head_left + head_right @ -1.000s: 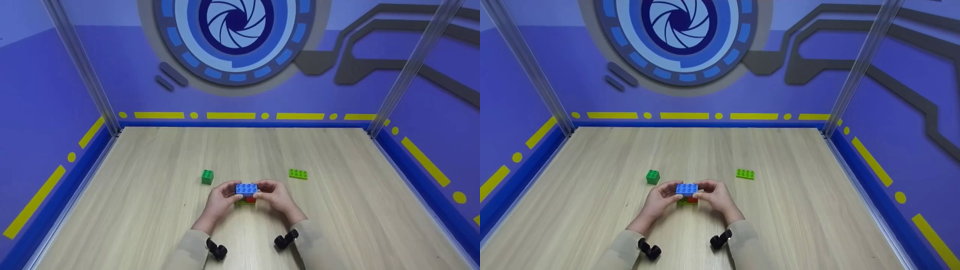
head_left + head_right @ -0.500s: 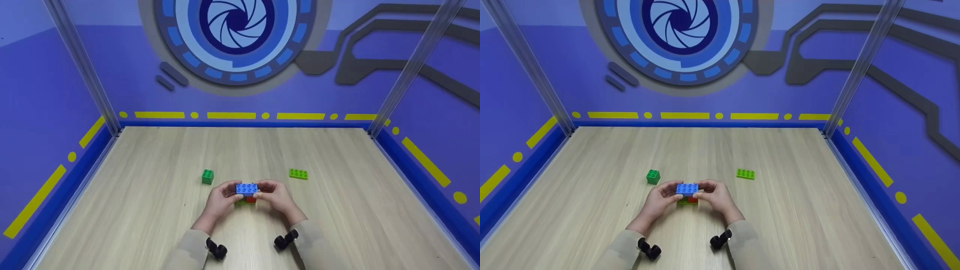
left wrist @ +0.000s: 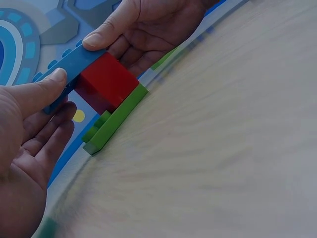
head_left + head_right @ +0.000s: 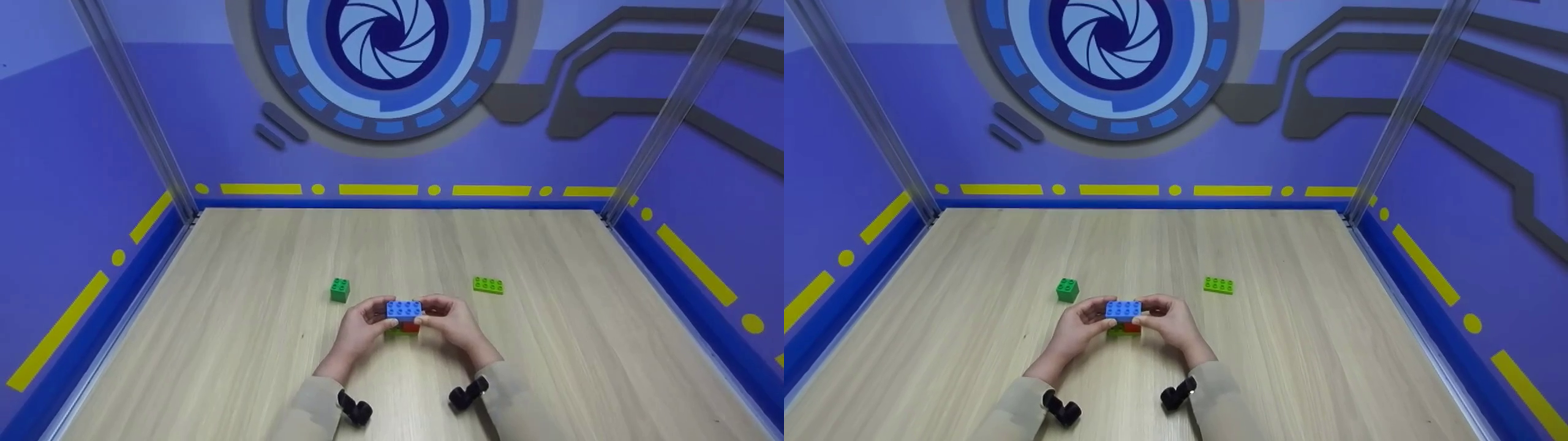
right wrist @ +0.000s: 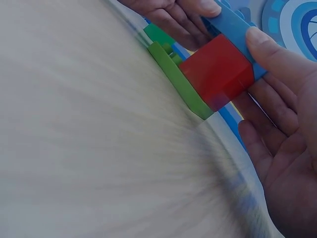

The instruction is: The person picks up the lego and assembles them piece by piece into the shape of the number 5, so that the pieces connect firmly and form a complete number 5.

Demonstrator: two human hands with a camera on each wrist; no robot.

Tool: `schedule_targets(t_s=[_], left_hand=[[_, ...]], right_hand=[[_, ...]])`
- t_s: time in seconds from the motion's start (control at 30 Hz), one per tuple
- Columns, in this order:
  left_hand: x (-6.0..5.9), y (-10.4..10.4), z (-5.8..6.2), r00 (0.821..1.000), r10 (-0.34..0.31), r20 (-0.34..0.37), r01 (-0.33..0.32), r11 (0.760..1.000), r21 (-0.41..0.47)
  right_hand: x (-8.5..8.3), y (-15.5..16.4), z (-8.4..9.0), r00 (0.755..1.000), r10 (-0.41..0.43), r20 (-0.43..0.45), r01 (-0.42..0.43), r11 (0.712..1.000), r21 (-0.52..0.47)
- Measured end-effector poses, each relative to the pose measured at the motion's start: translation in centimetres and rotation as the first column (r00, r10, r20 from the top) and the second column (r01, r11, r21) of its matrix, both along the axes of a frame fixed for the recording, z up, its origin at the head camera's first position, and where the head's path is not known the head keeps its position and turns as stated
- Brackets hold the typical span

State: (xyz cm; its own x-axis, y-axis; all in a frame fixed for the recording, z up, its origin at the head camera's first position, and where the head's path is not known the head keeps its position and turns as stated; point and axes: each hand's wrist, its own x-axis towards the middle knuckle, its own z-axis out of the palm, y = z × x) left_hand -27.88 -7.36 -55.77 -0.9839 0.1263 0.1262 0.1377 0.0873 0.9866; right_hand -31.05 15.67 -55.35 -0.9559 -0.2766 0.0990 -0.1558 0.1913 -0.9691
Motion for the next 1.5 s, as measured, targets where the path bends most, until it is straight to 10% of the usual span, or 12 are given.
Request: schedule_targets(t_s=[1.5], left_hand=[[0.2,-0.14,-0.45,1.0,-0.012,-0.026,0.013,0.999,0.04]], right_hand=[[-0.21,-0.12,0.1,1.0,0.02,0.001,-0.02,1.0,-0.003]])
